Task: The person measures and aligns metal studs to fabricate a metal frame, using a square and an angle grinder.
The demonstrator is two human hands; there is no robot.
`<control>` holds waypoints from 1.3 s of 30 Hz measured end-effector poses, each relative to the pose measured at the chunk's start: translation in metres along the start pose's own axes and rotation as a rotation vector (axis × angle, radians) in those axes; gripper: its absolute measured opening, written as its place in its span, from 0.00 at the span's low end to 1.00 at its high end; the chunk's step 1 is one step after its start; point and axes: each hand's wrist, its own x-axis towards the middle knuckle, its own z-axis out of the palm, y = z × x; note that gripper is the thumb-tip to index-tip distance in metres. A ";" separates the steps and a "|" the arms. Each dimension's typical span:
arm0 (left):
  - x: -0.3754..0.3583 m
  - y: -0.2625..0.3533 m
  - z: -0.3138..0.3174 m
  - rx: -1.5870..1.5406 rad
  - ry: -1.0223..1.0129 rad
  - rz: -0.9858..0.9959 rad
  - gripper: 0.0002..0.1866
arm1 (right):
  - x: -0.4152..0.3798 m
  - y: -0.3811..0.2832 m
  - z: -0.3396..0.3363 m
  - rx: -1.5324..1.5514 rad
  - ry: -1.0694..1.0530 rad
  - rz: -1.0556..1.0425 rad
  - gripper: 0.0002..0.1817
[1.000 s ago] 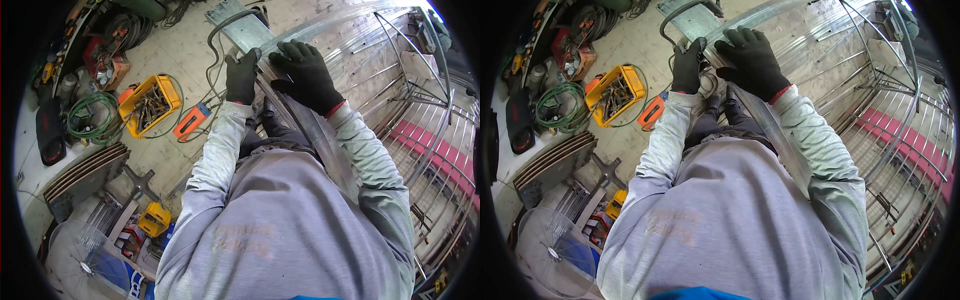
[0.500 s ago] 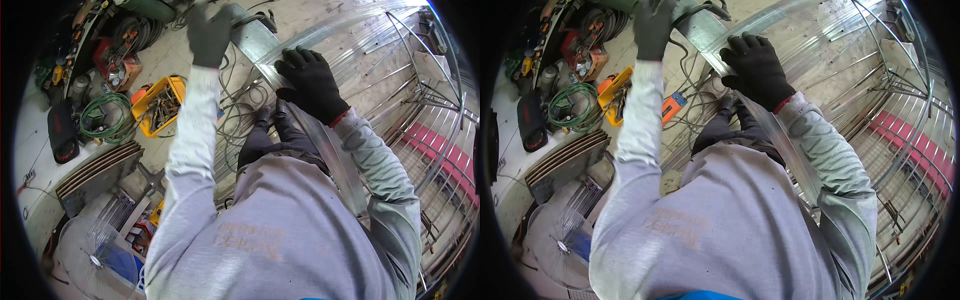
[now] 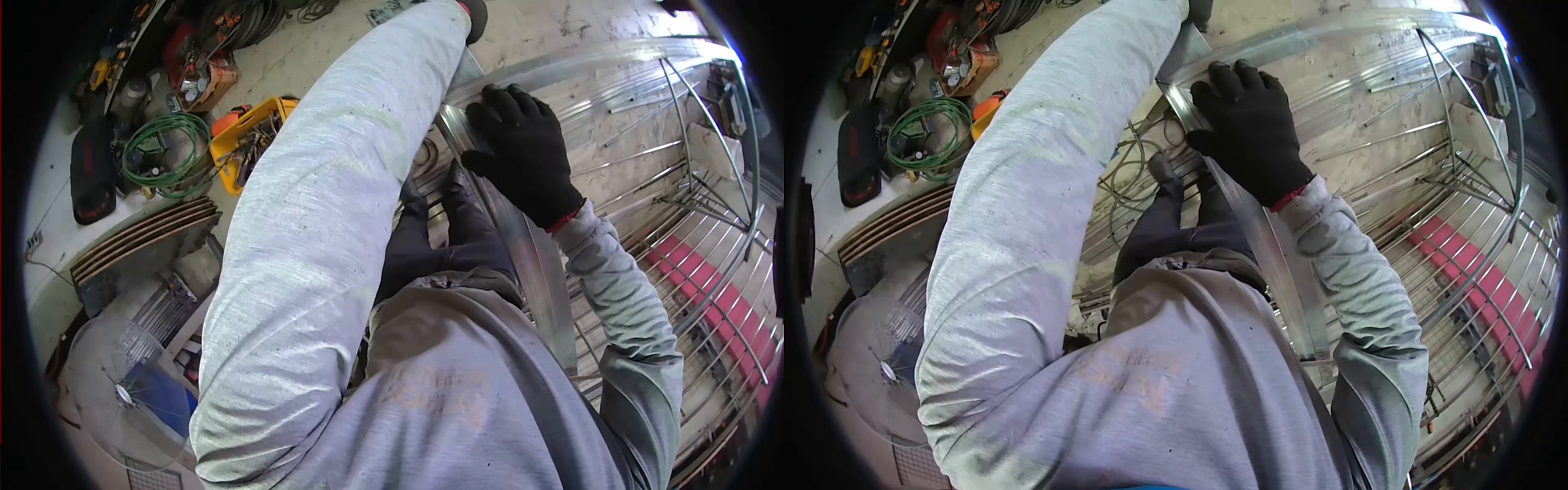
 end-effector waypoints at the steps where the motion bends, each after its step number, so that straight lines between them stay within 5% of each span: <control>1: 0.000 -0.002 0.001 -0.005 0.013 0.003 0.32 | 0.002 0.000 0.001 -0.016 -0.002 0.002 0.32; 5: -0.001 -0.014 -0.005 -0.133 0.146 0.021 0.29 | 0.005 -0.001 -0.004 -0.044 -0.025 -0.040 0.32; 9: -0.052 -0.037 -0.022 -0.717 0.754 -0.143 0.29 | 0.005 -0.003 -0.003 -0.074 -0.012 -0.042 0.31; 11: -0.101 -0.067 -0.016 -0.987 0.999 0.089 0.24 | 0.004 -0.004 -0.001 -0.102 -0.015 -0.039 0.32; 12: -0.158 -0.068 -0.033 -1.216 0.730 -0.044 0.19 | 0.004 -0.002 0.000 -0.103 -0.025 -0.043 0.32; 13: -0.175 -0.083 -0.005 -1.326 0.845 0.130 0.14 | 0.004 -0.001 0.000 -0.106 -0.032 -0.050 0.33; 14: -0.208 -0.075 0.013 -1.837 0.825 0.147 0.09 | 0.005 -0.001 -0.001 -0.111 -0.034 -0.057 0.33; 17: -0.315 -0.038 0.047 -1.729 0.875 -0.335 0.20 | 0.007 -0.002 -0.005 -0.126 -0.091 -0.060 0.33; 19: -0.377 -0.025 0.085 -1.416 0.622 -0.535 0.21 | 0.006 -0.002 -0.006 -0.129 -0.070 -0.104 0.33; 21: -0.415 0.004 0.133 -1.571 0.516 -0.587 0.22 | 0.007 -0.001 -0.006 -0.132 -0.079 -0.112 0.33; 23: -0.427 0.048 0.127 -2.271 0.851 -0.648 0.22 | 0.006 0.000 -0.006 -0.135 -0.090 -0.122 0.33; 25: -0.447 0.076 0.113 -2.830 0.933 -0.816 0.21 | 0.007 0.001 -0.006 -0.136 -0.080 -0.135 0.33; 26: -0.468 0.084 0.141 -1.926 0.808 -0.645 0.22 | 0.008 0.001 -0.006 -0.141 -0.083 -0.140 0.33; 28: -0.492 0.096 0.149 -1.051 0.613 -0.444 0.24 | 0.007 0.001 -0.007 -0.155 -0.111 -0.127 0.33; 33: -0.519 0.106 0.126 -1.369 0.574 -0.579 0.24 | 0.012 -0.003 -0.012 -0.147 -0.167 -0.107 0.36; 39: -0.531 0.111 0.123 -1.262 0.504 -0.588 0.31 | 0.012 -0.003 -0.015 -0.150 -0.163 -0.116 0.37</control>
